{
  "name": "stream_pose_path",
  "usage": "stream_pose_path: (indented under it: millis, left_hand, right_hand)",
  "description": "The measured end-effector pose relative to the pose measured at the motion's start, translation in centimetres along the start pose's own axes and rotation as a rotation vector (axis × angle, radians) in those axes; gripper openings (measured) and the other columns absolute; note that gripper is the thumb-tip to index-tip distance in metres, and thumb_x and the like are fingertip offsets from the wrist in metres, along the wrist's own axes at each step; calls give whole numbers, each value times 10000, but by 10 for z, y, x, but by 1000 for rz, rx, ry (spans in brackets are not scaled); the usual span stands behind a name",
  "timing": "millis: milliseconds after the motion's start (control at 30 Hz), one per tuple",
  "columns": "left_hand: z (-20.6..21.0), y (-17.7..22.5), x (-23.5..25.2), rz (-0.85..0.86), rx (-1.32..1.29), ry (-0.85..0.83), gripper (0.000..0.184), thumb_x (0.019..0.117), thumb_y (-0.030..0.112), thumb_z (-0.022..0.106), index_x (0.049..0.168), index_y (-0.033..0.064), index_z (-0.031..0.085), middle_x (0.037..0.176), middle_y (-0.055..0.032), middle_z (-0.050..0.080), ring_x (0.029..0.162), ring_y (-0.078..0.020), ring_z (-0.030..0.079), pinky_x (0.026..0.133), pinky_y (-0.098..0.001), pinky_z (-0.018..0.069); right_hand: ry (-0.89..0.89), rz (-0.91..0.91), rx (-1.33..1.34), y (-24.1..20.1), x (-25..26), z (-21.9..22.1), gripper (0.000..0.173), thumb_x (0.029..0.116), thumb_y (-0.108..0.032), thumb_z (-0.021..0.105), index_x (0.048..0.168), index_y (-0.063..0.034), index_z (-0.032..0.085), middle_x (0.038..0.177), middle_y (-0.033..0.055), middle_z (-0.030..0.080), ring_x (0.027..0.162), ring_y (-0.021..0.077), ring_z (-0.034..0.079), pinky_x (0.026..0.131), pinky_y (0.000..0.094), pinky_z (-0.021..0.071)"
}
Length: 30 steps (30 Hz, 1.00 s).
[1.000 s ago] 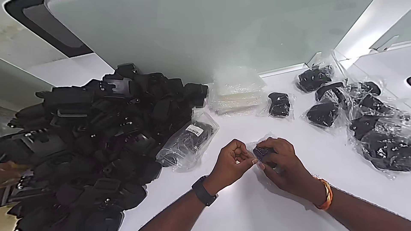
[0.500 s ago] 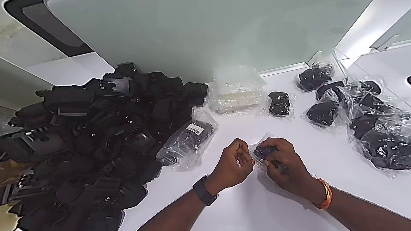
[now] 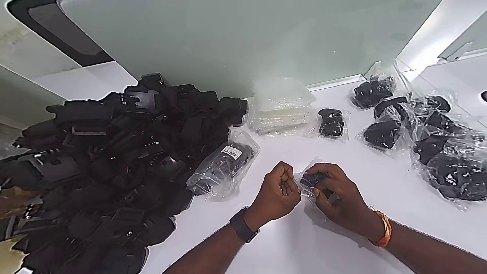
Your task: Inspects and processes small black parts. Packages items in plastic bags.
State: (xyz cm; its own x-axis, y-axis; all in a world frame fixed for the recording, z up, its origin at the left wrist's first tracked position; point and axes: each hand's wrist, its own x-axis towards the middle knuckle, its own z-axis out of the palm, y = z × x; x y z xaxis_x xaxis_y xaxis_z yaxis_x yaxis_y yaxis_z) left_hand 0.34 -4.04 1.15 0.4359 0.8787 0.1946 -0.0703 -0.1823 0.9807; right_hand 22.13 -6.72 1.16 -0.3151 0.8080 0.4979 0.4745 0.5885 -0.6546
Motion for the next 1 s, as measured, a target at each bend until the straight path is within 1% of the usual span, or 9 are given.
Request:
stream_pose_path:
  millis: [100, 167, 233, 300, 400, 600, 733, 833, 1000]
  left_hand:
    - [0, -1, 0, -1, -27, 7, 309, 792, -56, 670, 1028, 41, 495, 700, 29, 585, 590, -50, 582, 554, -198, 495]
    - [0, -1, 1, -8, -47, 15, 325, 785, -65, 668, 1031, 42, 485, 700, 33, 577, 594, -48, 581, 556, -197, 497]
    - [-2, -2, 2, -4, -73, 22, 344, 798, -70, 679, 1051, 41, 474, 722, 22, 607, 625, -62, 610, 592, -215, 518]
    - [-3, -3, 3, 6, -103, 2, 357, 827, -70, 685, 1080, 40, 459, 770, 11, 632, 681, -74, 646, 655, -238, 558]
    - [-3, -3, 3, 32, -103, -29, 342, 848, -56, 676, 1097, 42, 464, 795, 18, 645, 723, -72, 659, 699, -251, 566]
    - [-3, -5, 2, 83, -49, -70, 299, 847, -44, 635, 1092, 30, 480, 788, 24, 614, 698, -51, 622, 673, -231, 543]
    - [-2, -6, 1, 90, -28, -103, 318, 828, -48, 641, 1095, 25, 484, 790, 23, 602, 703, -46, 612, 668, -218, 530]
    - [-2, -6, 1, 88, -13, -106, 314, 836, -36, 640, 1101, 20, 480, 778, 21, 600, 694, -51, 610, 662, -220, 530]
    - [-2, -6, 0, 79, 44, -130, 409, 913, 153, 742, 1168, 8, 456, 782, 12, 630, 705, -66, 639, 674, -238, 552]
  right_hand:
    - [13, 2, 35, 0, 0, 1, 114, 895, -122, 598, 800, -69, 630, 1236, 132, 650, 1193, 176, 591, 970, 290, 513]
    - [15, 4, 47, 0, 0, 2, 121, 902, -131, 597, 806, -68, 633, 1238, 131, 651, 1186, 171, 595, 968, 293, 516]
    - [-6, 5, 13, 1, 0, 1, 150, 932, -179, 596, 826, -89, 652, 1260, 109, 652, 1226, 180, 579, 1039, 359, 477]
    - [-51, 6, -58, 3, 0, 0, 189, 953, -271, 598, 849, -128, 663, 1300, 91, 638, 1287, 207, 541, 1114, 477, 386]
    - [-88, -2, -132, 4, -1, 1, 264, 946, -407, 623, 875, -157, 670, 1332, 87, 628, 1340, 234, 519, 1151, 591, 312]
    - [-112, 16, -125, 4, 2, 2, 224, 963, -326, 584, 822, -172, 668, 1316, 47, 644, 1336, 211, 518, 1143, 586, 304]
    - [-145, -28, -218, 0, 3, 4, 232, 951, -364, 603, 831, -175, 661, 1309, 53, 649, 1328, 233, 533, 1123, 649, 284]
    - [-162, -64, -260, -1, 3, 5, 216, 961, -328, 576, 846, -169, 666, 1314, 46, 650, 1337, 241, 527, 1124, 670, 267]
    - [-115, -73, -210, 0, 3, 5, 221, 982, -302, 540, 877, -164, 677, 1296, 40, 653, 1331, 223, 528, 1141, 633, 278]
